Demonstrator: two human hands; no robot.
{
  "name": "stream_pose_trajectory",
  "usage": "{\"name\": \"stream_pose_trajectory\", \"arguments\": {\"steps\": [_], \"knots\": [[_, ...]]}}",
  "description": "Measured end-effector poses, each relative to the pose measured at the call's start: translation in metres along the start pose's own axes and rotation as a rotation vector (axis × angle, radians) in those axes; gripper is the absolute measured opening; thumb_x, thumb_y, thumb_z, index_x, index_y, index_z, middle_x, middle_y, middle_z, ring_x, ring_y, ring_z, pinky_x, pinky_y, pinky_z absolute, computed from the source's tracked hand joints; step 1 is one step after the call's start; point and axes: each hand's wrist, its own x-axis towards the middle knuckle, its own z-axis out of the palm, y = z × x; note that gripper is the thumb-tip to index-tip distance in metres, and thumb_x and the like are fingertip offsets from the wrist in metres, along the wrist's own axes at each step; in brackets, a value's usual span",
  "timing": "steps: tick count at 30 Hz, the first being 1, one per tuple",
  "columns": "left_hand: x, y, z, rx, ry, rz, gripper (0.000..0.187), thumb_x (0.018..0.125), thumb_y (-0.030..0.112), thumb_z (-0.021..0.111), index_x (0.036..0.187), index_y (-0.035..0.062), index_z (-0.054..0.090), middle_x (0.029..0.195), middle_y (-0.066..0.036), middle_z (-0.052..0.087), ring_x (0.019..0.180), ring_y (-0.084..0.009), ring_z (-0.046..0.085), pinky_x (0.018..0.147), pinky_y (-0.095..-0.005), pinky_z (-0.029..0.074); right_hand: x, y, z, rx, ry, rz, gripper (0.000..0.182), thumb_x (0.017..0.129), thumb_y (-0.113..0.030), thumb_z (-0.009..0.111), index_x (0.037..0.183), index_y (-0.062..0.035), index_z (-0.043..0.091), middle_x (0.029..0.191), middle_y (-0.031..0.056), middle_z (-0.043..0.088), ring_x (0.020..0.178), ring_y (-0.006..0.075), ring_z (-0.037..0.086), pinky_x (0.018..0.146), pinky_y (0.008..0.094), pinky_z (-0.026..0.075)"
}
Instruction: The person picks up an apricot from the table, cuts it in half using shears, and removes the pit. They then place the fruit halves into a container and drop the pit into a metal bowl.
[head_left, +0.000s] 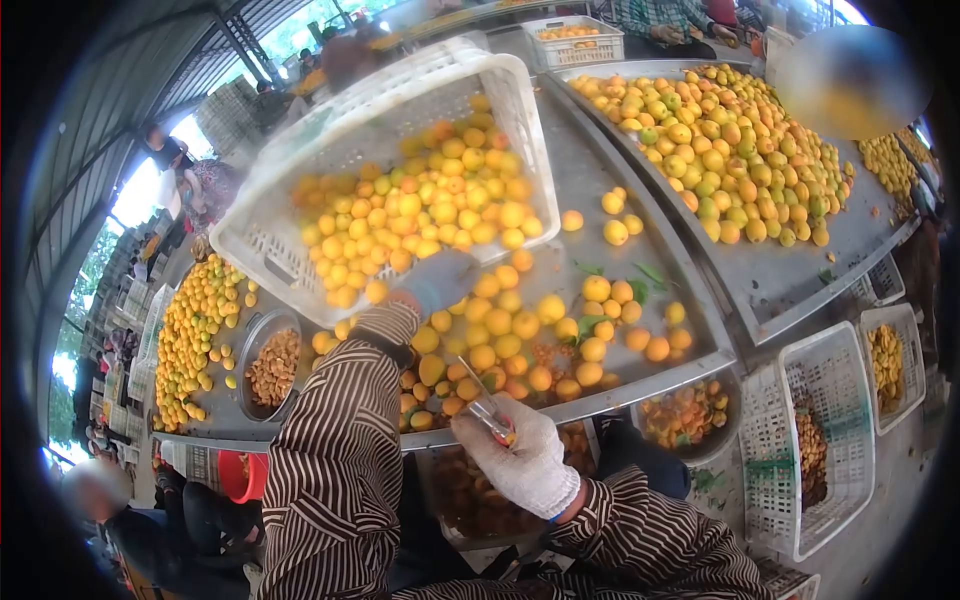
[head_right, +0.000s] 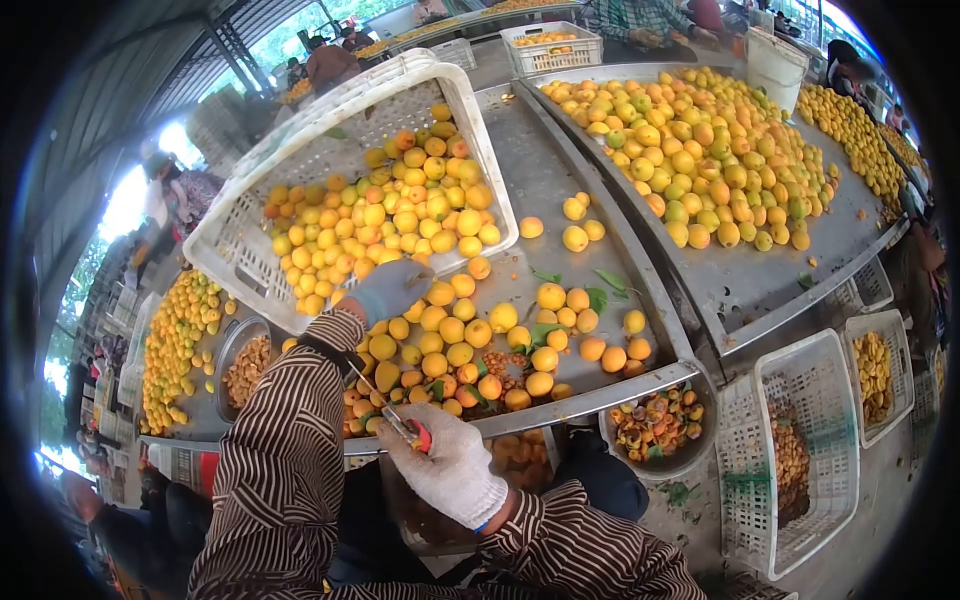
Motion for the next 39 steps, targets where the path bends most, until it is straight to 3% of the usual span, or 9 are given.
{"name": "stream_pose_trajectory", "arguments": {"steps": [2,9,15,24,29,33,35,36,39], "knots": [[0.005,0.001,0.009,-0.032,0.224,0.149,0.040,0.093,0.026,0.054,0.131,0.0115,0.057,0.121,-0.017,0.061,0.112,-0.0329,0.058,0.096,-0.0397,0.046,0.000,0.001,0.002,-0.009,0.011,-0.012,0.026,0.086,-0.021,0.073,0.101,-0.0011,0.067,0.084,0.0146,0.069,0.075,0.0247,0.069,0.068,0.0312,0.054],[0.052,0.049,0.021,0.158,0.195,0.294,0.048,0.089,0.022,0.059,0.136,0.0126,0.051,0.128,-0.017,0.057,0.116,-0.0330,0.055,0.098,-0.0412,0.045,-0.002,-0.005,0.003,-0.037,0.026,-0.001,0.023,0.085,-0.019,0.073,0.098,-0.0009,0.066,0.083,0.0142,0.069,0.073,0.0239,0.069,0.066,0.0299,0.054],[0.079,0.064,0.028,0.355,-0.018,0.211,0.053,0.083,0.011,0.062,0.134,0.0109,0.051,0.132,-0.018,0.051,0.117,-0.0337,0.054,0.094,-0.0411,0.047,0.001,-0.005,-0.003,-0.052,0.046,-0.060,0.017,0.085,-0.019,0.073,0.095,-0.0064,0.066,0.079,0.0125,0.065,0.069,0.0250,0.066,0.064,0.0305,0.053],[0.059,0.062,0.033,0.314,0.208,0.177,0.045,0.082,0.010,0.064,0.125,0.0067,0.050,0.124,-0.020,0.052,0.112,-0.0348,0.057,0.093,-0.0411,0.048,0.002,-0.006,-0.008,-0.033,0.084,-0.163,0.024,0.085,-0.019,0.072,0.101,-0.0031,0.062,0.085,0.0131,0.065,0.075,0.0273,0.066,0.068,0.0304,0.054],[-0.029,0.031,0.039,-0.799,0.206,0.173,0.045,0.087,0.011,0.064,0.127,0.0038,0.044,0.121,-0.010,0.054,0.105,-0.0217,0.061,0.091,-0.0337,0.049,-0.003,0.001,-0.009,-0.130,0.059,-0.358,0.037,0.082,-0.018,0.074,0.111,-0.0010,0.058,0.092,0.0160,0.065,0.086,0.0319,0.068,0.075,0.0350,0.054],[-0.162,0.041,0.041,-1.130,0.200,0.161,0.046,0.088,0.009,0.065,0.130,0.0027,0.046,0.125,-0.008,0.053,0.102,-0.0150,0.060,0.091,-0.0296,0.050,-0.017,-0.003,0.002,-0.260,0.021,-0.498,0.022,0.083,-0.009,0.069,0.104,-0.0026,0.063,0.090,0.0157,0.066,0.084,0.0290,0.069,0.072,0.0333,0.054],[-0.214,0.044,0.047,-1.222,0.226,0.303,0.049,0.087,0.006,0.066,0.132,0.0025,0.048,0.127,-0.010,0.053,0.101,-0.0131,0.060,0.090,-0.0262,0.049,-0.027,-0.002,0.009,-0.249,0.014,-0.399,0.019,0.085,-0.007,0.066,0.103,-0.0030,0.061,0.090,0.0144,0.067,0.084,0.0264,0.069,0.072,0.0340,0.054],[-0.235,0.040,0.053,-1.401,0.110,0.213,0.052,0.085,0.005,0.069,0.133,0.0029,0.050,0.128,-0.008,0.053,0.110,-0.0141,0.056,0.094,-0.0276,0.047,-0.027,0.022,0.013,0.004,-0.029,-0.156,0.022,0.086,-0.006,0.064,0.106,-0.0031,0.058,0.089,0.0130,0.066,0.082,0.0247,0.067,0.072,0.0331,0.053],[-0.288,0.039,0.061,-1.414,0.204,0.254,0.053,0.085,0.006,0.070,0.134,0.0031,0.049,0.124,-0.006,0.055,0.114,-0.0152,0.054,0.097,-0.0292,0.045,-0.056,-0.021,0.017,-0.063,-0.129,-0.170,0.023,0.087,-0.004,0.062,0.109,-0.0032,0.057,0.084,0.0078,0.063,0.075,0.0155,0.061,0.070,0.0282,0.049]]}}
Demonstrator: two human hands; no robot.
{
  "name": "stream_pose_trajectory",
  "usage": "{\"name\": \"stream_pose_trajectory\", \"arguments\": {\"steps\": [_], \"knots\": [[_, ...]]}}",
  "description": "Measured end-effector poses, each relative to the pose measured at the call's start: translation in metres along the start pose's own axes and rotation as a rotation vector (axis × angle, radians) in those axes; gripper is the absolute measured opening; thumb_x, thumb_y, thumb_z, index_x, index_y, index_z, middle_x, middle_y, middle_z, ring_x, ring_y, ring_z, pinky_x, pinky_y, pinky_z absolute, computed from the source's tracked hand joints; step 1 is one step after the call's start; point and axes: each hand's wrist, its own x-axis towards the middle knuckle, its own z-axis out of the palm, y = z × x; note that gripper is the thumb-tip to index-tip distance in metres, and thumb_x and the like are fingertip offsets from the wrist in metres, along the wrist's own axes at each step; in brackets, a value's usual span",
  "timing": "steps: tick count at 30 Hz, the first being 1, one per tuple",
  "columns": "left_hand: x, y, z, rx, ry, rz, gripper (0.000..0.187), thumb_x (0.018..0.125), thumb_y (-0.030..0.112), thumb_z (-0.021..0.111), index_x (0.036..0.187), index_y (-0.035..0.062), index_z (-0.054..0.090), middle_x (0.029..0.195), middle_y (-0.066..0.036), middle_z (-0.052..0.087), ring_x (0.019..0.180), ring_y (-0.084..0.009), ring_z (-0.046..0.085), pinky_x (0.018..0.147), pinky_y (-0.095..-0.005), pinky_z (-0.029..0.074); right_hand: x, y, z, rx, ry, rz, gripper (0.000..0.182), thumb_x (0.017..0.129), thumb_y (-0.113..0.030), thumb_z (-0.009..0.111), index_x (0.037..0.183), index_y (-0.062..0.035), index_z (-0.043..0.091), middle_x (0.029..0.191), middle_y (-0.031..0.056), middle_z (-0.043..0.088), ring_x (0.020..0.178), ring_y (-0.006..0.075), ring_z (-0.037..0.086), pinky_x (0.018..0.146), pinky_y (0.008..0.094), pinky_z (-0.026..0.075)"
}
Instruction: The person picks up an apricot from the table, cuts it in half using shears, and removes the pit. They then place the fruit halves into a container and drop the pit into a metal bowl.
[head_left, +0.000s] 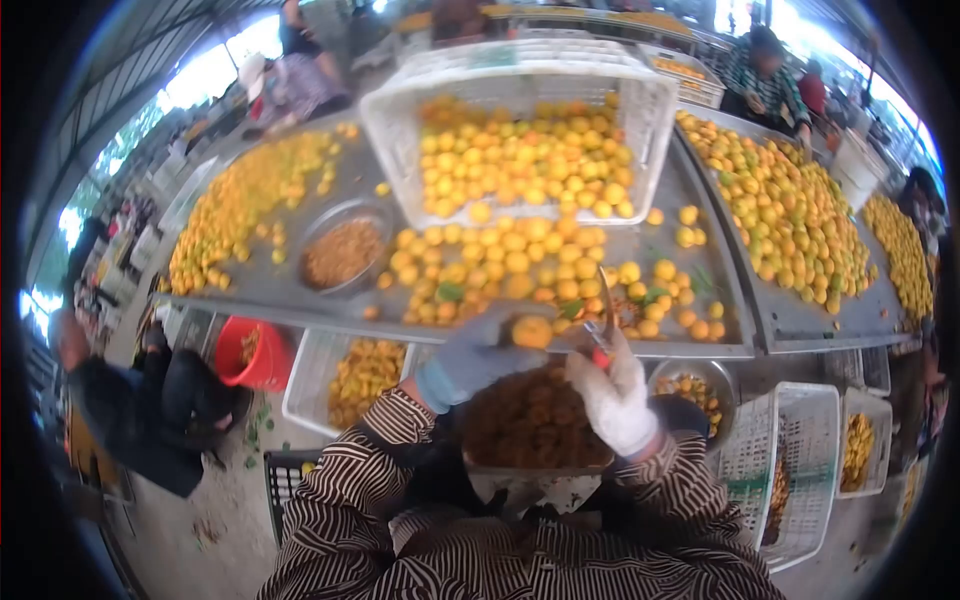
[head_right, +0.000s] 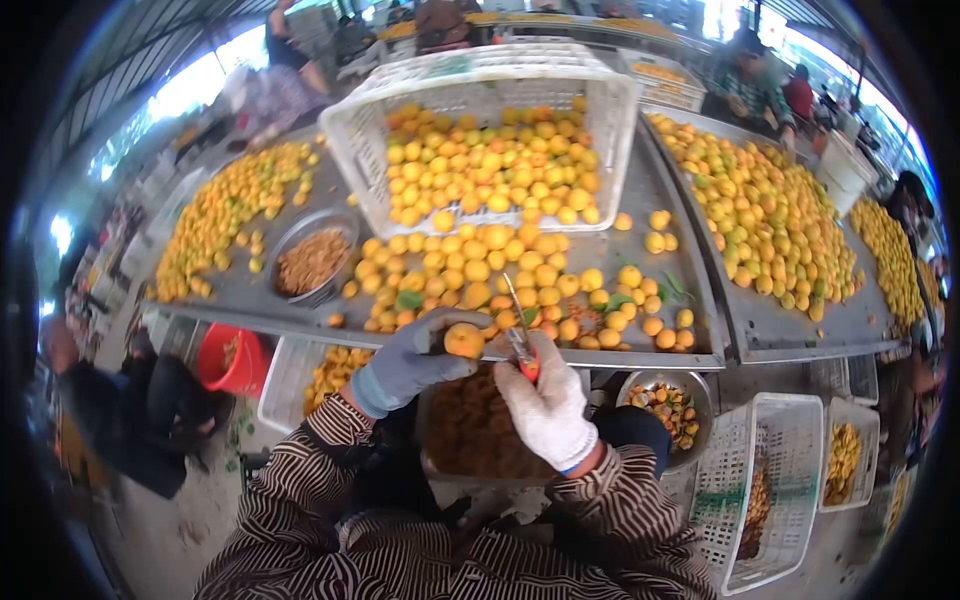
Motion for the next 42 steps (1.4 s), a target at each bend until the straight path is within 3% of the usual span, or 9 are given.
{"name": "stream_pose_trajectory", "arguments": {"steps": [2,5,6,7,10,17,31,37,42], "knots": [[-0.022,0.002,0.001,0.399,0.022,0.244,0.053,0.086,0.008,0.070,0.134,0.0027,0.048,0.120,-0.004,0.056,0.112,-0.0159,0.054,0.097,-0.0299,0.045,-0.012,-0.015,0.008,-0.054,-0.089,-0.010,0.020,0.088,-0.008,0.063,0.106,-0.0027,0.057,0.078,0.0101,0.061,0.068,0.0145,0.056,0.065,0.0286,0.048],[-0.043,0.009,0.006,0.356,-0.027,0.249,0.052,0.087,0.010,0.070,0.133,0.0016,0.048,0.120,-0.007,0.056,0.110,-0.0160,0.055,0.096,-0.0298,0.045,-0.023,-0.033,0.013,-0.347,-0.246,-0.012,0.021,0.087,-0.013,0.065,0.104,-0.0021,0.057,0.071,0.0133,0.058,0.062,0.0183,0.055,0.061,0.0303,0.047],[-0.050,0.012,0.009,0.346,-0.024,0.251,0.052,0.087,0.010,0.070,0.133,0.0016,0.048,0.120,-0.007,0.056,0.110,-0.0160,0.055,0.096,-0.0298,0.045,-0.026,-0.036,0.016,-0.450,-0.232,-0.046,0.024,0.087,-0.019,0.065,0.102,-0.0023,0.058,0.068,0.0170,0.057,0.062,0.0273,0.060,0.060,0.0341,0.048],[-0.055,0.015,0.011,0.384,-0.035,0.222,0.052,0.087,0.010,0.070,0.133,0.0014,0.047,0.121,-0.008,0.055,0.111,-0.0156,0.054,0.097,-0.0302,0.044,-0.028,-0.040,0.017,-0.458,-0.235,-0.041,0.024,0.087,-0.019,0.065,0.102,-0.0023,0.058,0.068,0.0170,0.057,0.062,0.0273,0.060,0.060,0.0341,0.048],[-0.067,0.017,0.019,0.428,-0.032,0.170,0.052,0.088,0.010,0.070,0.134,0.0012,0.046,0.123,-0.009,0.054,0.113,-0.0158,0.052,0.098,-0.0313,0.043,-0.034,-0.049,0.017,-0.605,-0.276,-0.024,0.026,0.087,-0.021,0.065,0.104,-0.0036,0.059,0.075,0.0210,0.062,0.073,0.0369,0.065,0.063,0.0399,0.051],[-0.079,0.021,0.029,0.468,-0.055,0.260,0.053,0.089,0.011,0.068,0.135,0.0018,0.044,0.126,-0.013,0.053,0.117,-0.0204,0.052,0.101,-0.0343,0.041,-0.049,-0.064,0.018,-0.551,-0.295,0.067,0.026,0.086,-0.021,0.065,0.105,-0.0036,0.059,0.077,0.0216,0.063,0.074,0.0382,0.065,0.064,0.0398,0.051],[-0.103,-0.009,0.066,0.628,0.086,0.455,0.053,0.089,0.010,0.065,0.135,0.0024,0.041,0.122,-0.018,0.050,0.111,-0.0321,0.053,0.096,-0.0381,0.043,-0.078,-0.047,0.010,-0.874,-0.227,-0.196,0.031,0.081,-0.012,0.065,0.108,-0.0048,0.052,0.074,0.0215,0.063,0.071,0.0408,0.064,0.060,0.0458,0.052],[-0.106,-0.015,0.081,0.703,0.103,0.378,0.051,0.087,0.016,0.068,0.128,-0.0014,0.043,0.113,-0.021,0.054,0.104,-0.0384,0.056,0.089,-0.0403,0.046,-0.091,-0.033,-0.001,-0.881,-0.250,-0.103,0.032,0.083,-0.015,0.064,0.110,-0.0041,0.051,0.076,0.0235,0.063,0.073,0.0426,0.064,0.062,0.0478,0.052],[-0.112,-0.004,0.087,0.775,0.063,0.293,0.052,0.086,0.018,0.069,0.127,-0.0009,0.043,0.111,-0.022,0.054,0.101,-0.0410,0.057,0.087,-0.0422,0.047,-0.102,-0.025,-0.001,-0.669,-0.255,0.042,0.027,0.086,-0.015,0.061,0.109,-0.0023,0.054,0.077,0.0239,0.063,0.073,0.0425,0.064,0.062,0.0441,0.052]]}}
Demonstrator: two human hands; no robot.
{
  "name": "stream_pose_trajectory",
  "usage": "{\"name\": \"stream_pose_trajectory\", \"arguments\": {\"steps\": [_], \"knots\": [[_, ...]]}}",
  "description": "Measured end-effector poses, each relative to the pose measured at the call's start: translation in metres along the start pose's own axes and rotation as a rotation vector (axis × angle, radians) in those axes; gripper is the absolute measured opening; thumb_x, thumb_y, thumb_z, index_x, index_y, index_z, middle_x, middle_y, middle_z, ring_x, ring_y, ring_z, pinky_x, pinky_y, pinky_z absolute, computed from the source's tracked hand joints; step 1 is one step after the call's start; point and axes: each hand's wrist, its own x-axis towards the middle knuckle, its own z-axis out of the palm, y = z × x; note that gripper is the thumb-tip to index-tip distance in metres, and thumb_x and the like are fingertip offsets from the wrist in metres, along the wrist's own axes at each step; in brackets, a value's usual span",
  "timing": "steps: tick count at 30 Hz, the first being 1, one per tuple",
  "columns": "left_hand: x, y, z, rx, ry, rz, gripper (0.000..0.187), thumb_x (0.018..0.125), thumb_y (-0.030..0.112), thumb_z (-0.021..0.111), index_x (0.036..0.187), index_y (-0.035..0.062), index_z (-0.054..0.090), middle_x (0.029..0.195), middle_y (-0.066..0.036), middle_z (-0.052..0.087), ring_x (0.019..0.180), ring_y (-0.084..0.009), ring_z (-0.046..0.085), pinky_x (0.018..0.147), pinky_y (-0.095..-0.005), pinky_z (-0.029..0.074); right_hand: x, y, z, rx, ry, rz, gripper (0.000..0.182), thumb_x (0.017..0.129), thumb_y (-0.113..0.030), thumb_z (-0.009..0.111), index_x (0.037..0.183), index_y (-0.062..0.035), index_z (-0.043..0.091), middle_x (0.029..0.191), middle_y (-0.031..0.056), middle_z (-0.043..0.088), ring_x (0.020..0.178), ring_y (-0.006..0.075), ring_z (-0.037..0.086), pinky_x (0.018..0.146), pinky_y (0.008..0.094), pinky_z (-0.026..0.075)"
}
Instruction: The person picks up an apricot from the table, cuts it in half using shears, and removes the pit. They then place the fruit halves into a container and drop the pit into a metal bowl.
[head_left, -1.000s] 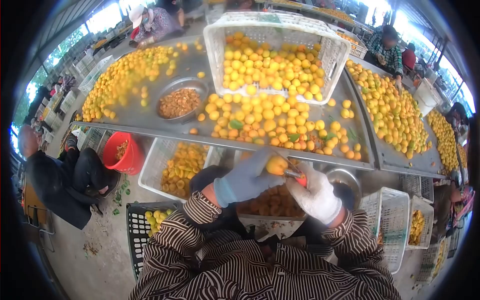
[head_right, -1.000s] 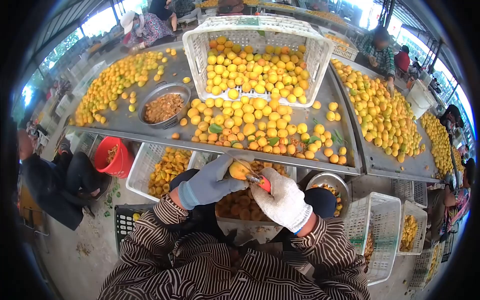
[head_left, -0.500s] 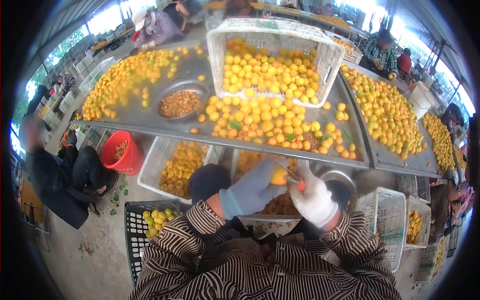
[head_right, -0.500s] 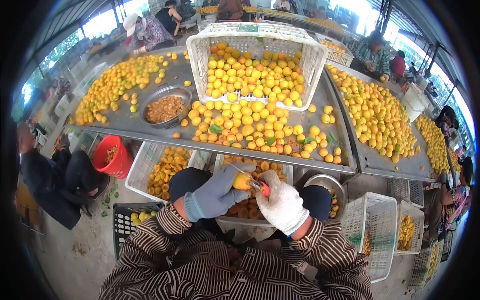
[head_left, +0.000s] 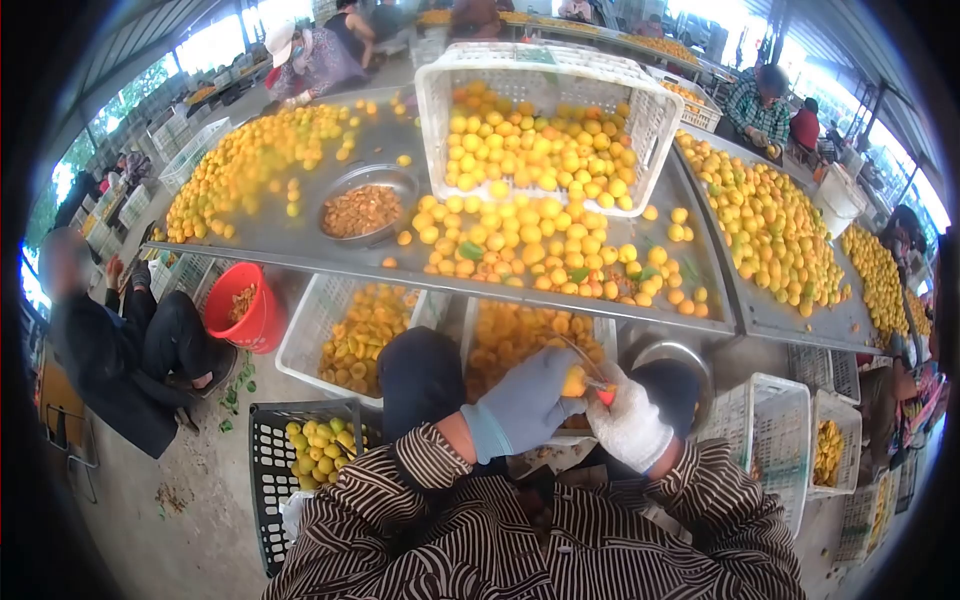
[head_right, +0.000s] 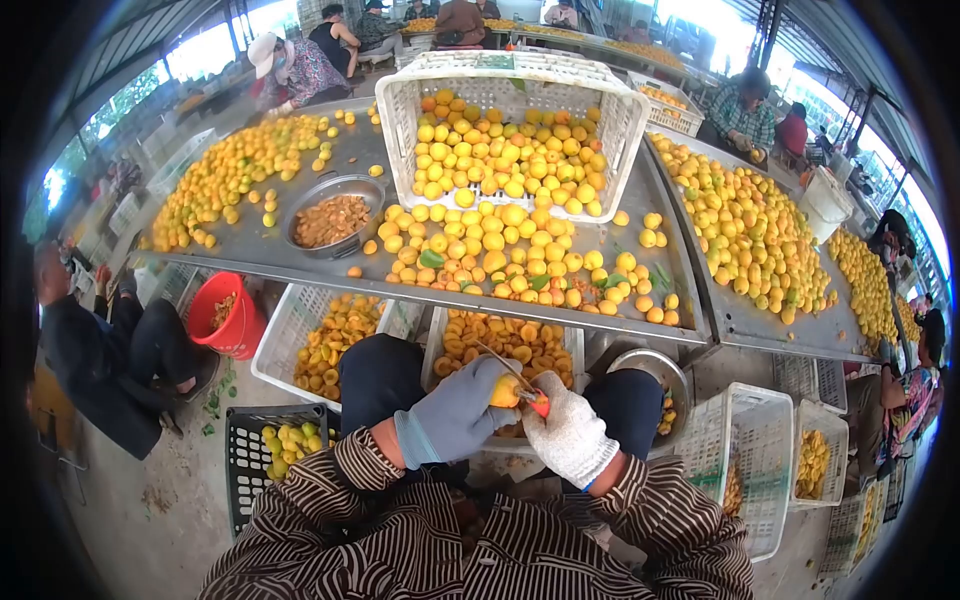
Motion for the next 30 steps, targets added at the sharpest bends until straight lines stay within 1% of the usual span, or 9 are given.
{"name": "stream_pose_trajectory", "arguments": {"steps": [4,7,9,12,16,22,27,29,30], "knots": [[-0.003,-0.006,0.003,-0.105,0.036,0.099,0.050,0.087,0.019,0.067,0.127,0.0005,0.043,0.111,-0.022,0.054,0.099,-0.0399,0.057,0.085,-0.0422,0.046,-0.005,0.008,0.008,0.203,-0.025,-0.039,0.025,0.088,-0.015,0.058,0.109,-0.0014,0.055,0.079,0.0191,0.064,0.070,0.0373,0.065,0.064,0.0402,0.052],[-0.003,-0.010,-0.004,-0.130,0.000,0.110,0.050,0.088,0.017,0.067,0.128,0.0014,0.042,0.111,-0.020,0.052,0.099,-0.0364,0.057,0.086,-0.0404,0.046,-0.003,-0.007,-0.003,0.473,-0.303,0.161,0.020,0.091,-0.012,0.058,0.107,-0.0008,0.058,0.080,0.0100,0.064,0.064,0.0251,0.063,0.059,0.0336,0.050],[-0.003,-0.012,-0.010,-0.173,-0.039,0.102,0.050,0.088,0.015,0.067,0.129,0.0017,0.041,0.111,-0.018,0.052,0.100,-0.0322,0.057,0.087,-0.0393,0.045,-0.002,-0.012,-0.012,1.124,-0.592,0.610,0.015,0.093,-0.011,0.059,0.104,0.0004,0.059,0.078,0.0031,0.060,0.060,0.0145,0.059,0.050,0.0283,0.045],[-0.002,-0.008,-0.020,-0.359,-0.136,0.057,0.050,0.089,0.010,0.066,0.131,0.0019,0.040,0.114,-0.013,0.052,0.102,-0.0242,0.056,0.090,-0.0364,0.045,0.001,-0.014,-0.018,1.601,-0.846,0.773,0.015,0.093,-0.011,0.061,0.101,0.0014,0.060,0.071,-0.0003,0.055,0.054,0.0095,0.053,0.043,0.0237,0.038],[0.002,-0.011,-0.020,-0.452,-0.065,0.082,0.044,0.091,0.006,0.064,0.130,0.0024,0.042,0.121,-0.009,0.053,0.106,-0.0149,0.053,0.092,-0.0307,0.046,0.003,-0.035,-0.029,1.497,-0.939,0.725,0.017,0.095,-0.013,0.060,0.102,0.0028,0.059,0.065,-0.0021,0.051,0.049,0.0085,0.049,0.040,0.0249,0.036],[0.004,-0.022,-0.021,-0.970,0.051,-0.216,0.040,0.092,0.009,0.064,0.126,0.0039,0.042,0.121,-0.011,0.054,0.105,-0.0143,0.055,0.086,-0.0289,0.050,-0.001,-0.047,-0.024,0.689,-0.260,0.347,0.011,0.092,-0.011,0.060,0.094,-0.0003,0.061,0.061,-0.0041,0.050,0.047,0.0056,0.044,0.044,0.0207,0.033],[0.004,-0.034,-0.014,-1.058,0.079,-0.354,0.046,0.095,0.015,0.062,0.133,0.0018,0.040,0.122,-0.012,0.055,0.103,-0.0163,0.057,0.085,-0.0326,0.050,-0.009,-0.026,-0.008,0.493,-0.099,0.245,0.016,0.090,-0.015,0.065,0.096,0.0000,0.061,0.067,-0.0024,0.053,0.058,0.0058,0.047,0.053,0.0230,0.040],[0.006,-0.042,-0.013,-1.657,-0.013,-0.224,0.049,0.097,0.018,0.059,0.138,0.0012,0.038,0.122,-0.012,0.054,0.108,-0.0204,0.057,0.090,-0.0390,0.049,-0.010,-0.019,-0.005,0.497,-0.109,0.267,0.021,0.090,-0.019,0.068,0.097,0.0004,0.061,0.070,-0.0004,0.057,0.063,0.0076,0.049,0.058,0.0259,0.044],[0.006,-0.043,-0.012,-1.656,-0.014,-0.222,0.049,0.097,0.018,0.059,0.138,0.0012,0.038,0.122,-0.012,0.054,0.108,-0.0204,0.057,0.090,-0.0390,0.049,-0.011,-0.016,-0.003,0.444,-0.094,0.267,0.024,0.090,-0.021,0.067,0.098,0.0009,0.061,0.070,0.0025,0.058,0.063,0.0093,0.050,0.059,0.0274,0.045]]}}
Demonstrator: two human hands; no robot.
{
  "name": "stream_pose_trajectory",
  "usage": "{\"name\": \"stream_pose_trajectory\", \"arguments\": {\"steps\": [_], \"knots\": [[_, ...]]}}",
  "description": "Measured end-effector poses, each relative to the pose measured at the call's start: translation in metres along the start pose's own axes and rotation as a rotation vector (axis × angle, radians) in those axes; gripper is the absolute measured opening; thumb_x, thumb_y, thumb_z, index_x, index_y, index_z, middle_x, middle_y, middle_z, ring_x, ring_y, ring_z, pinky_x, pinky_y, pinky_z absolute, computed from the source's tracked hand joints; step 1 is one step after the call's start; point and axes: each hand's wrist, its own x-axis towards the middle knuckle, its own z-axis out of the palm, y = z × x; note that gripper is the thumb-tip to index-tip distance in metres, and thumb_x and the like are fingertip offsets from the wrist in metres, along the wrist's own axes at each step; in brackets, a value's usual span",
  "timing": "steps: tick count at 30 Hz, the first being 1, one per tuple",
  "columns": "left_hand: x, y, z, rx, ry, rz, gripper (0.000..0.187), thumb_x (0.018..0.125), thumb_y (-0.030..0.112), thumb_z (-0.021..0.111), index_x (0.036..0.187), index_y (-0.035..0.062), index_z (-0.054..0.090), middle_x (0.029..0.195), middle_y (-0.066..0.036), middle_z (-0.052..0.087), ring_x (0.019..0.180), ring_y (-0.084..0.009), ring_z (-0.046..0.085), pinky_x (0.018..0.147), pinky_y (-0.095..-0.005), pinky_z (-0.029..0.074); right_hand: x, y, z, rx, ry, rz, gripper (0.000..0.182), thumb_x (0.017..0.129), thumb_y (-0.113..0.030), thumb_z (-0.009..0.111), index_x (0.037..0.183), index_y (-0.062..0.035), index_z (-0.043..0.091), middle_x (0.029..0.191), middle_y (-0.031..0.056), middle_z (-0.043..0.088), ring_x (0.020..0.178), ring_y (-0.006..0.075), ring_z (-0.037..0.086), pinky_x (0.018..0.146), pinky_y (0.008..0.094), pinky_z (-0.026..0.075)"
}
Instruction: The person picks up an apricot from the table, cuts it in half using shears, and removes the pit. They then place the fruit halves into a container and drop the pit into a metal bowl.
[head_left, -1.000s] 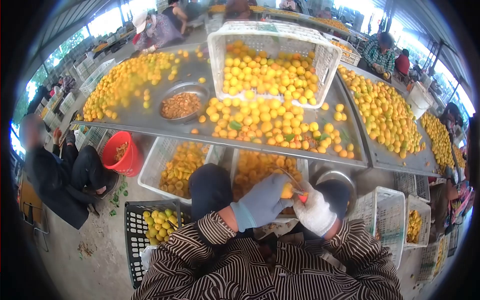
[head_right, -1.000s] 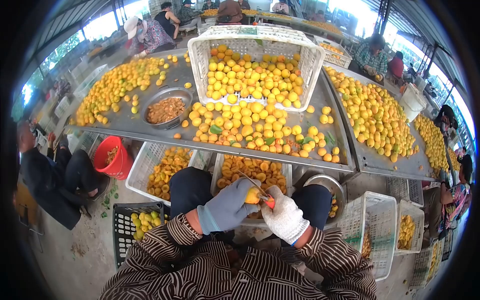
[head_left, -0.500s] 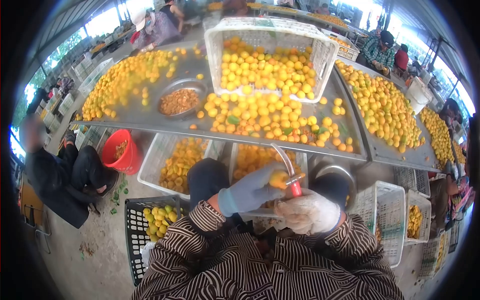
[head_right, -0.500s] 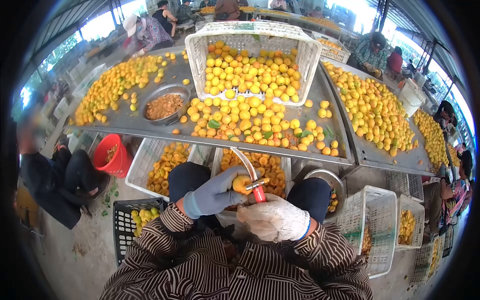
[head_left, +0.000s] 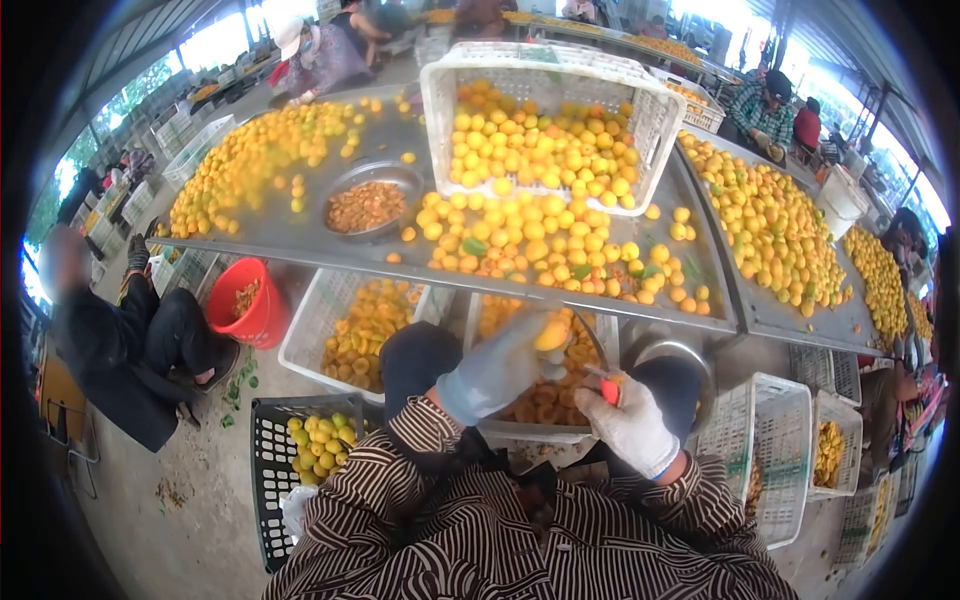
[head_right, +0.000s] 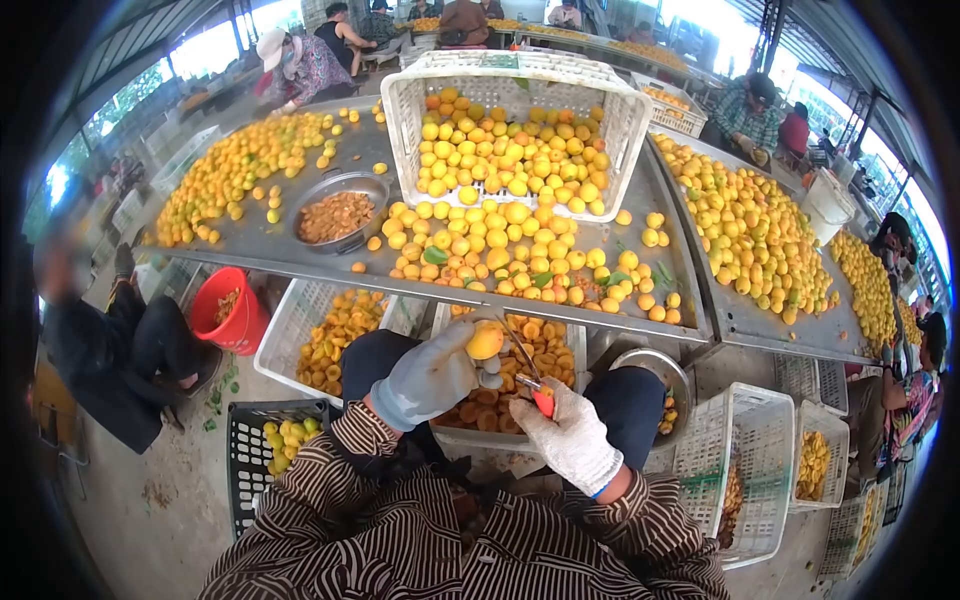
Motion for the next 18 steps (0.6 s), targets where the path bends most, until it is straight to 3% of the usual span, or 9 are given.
{"name": "stream_pose_trajectory", "arguments": {"steps": [2,4,9,18], "knots": [[0.001,0.000,0.007,-0.029,0.014,0.022,0.048,0.098,0.015,0.057,0.140,0.0011,0.038,0.123,-0.012,0.053,0.114,-0.0255,0.056,0.099,-0.0462,0.046,-0.001,0.001,0.000,-0.052,0.020,-0.006,0.026,0.090,-0.022,0.067,0.099,0.0015,0.061,0.070,0.0054,0.059,0.063,0.0110,0.052,0.060,0.0289,0.046],[0.002,-0.001,0.015,0.089,0.038,0.061,0.046,0.098,0.013,0.056,0.138,0.0009,0.038,0.124,-0.012,0.052,0.116,-0.0270,0.055,0.102,-0.0474,0.045,-0.001,0.002,0.002,-0.197,0.078,-0.059,0.032,0.090,-0.027,0.067,0.101,0.0025,0.061,0.070,0.0110,0.060,0.062,0.0157,0.055,0.062,0.0309,0.048],[0.000,-0.003,0.021,0.319,0.102,0.129,0.042,0.096,0.008,0.056,0.134,0.0006,0.040,0.128,-0.013,0.050,0.119,-0.0278,0.054,0.105,-0.0482,0.044,-0.005,0.011,0.009,-0.170,0.118,-0.092,0.035,0.090,-0.030,0.067,0.103,0.0026,0.062,0.071,0.0154,0.062,0.064,0.0226,0.061,0.063,0.0332,0.049],[-0.002,0.004,0.026,0.761,0.119,0.207,0.050,0.092,0.003,0.061,0.138,0.0000,0.041,0.121,-0.010,0.055,0.108,-0.0194,0.060,0.097,-0.0335,0.051,-0.009,-0.003,0.012,-0.292,0.167,-0.144,0.030,0.092,-0.028,0.063,0.094,0.0007,0.059,0.070,0.0185,0.061,0.066,0.0335,0.064,0.060,0.0373,0.049]]}}
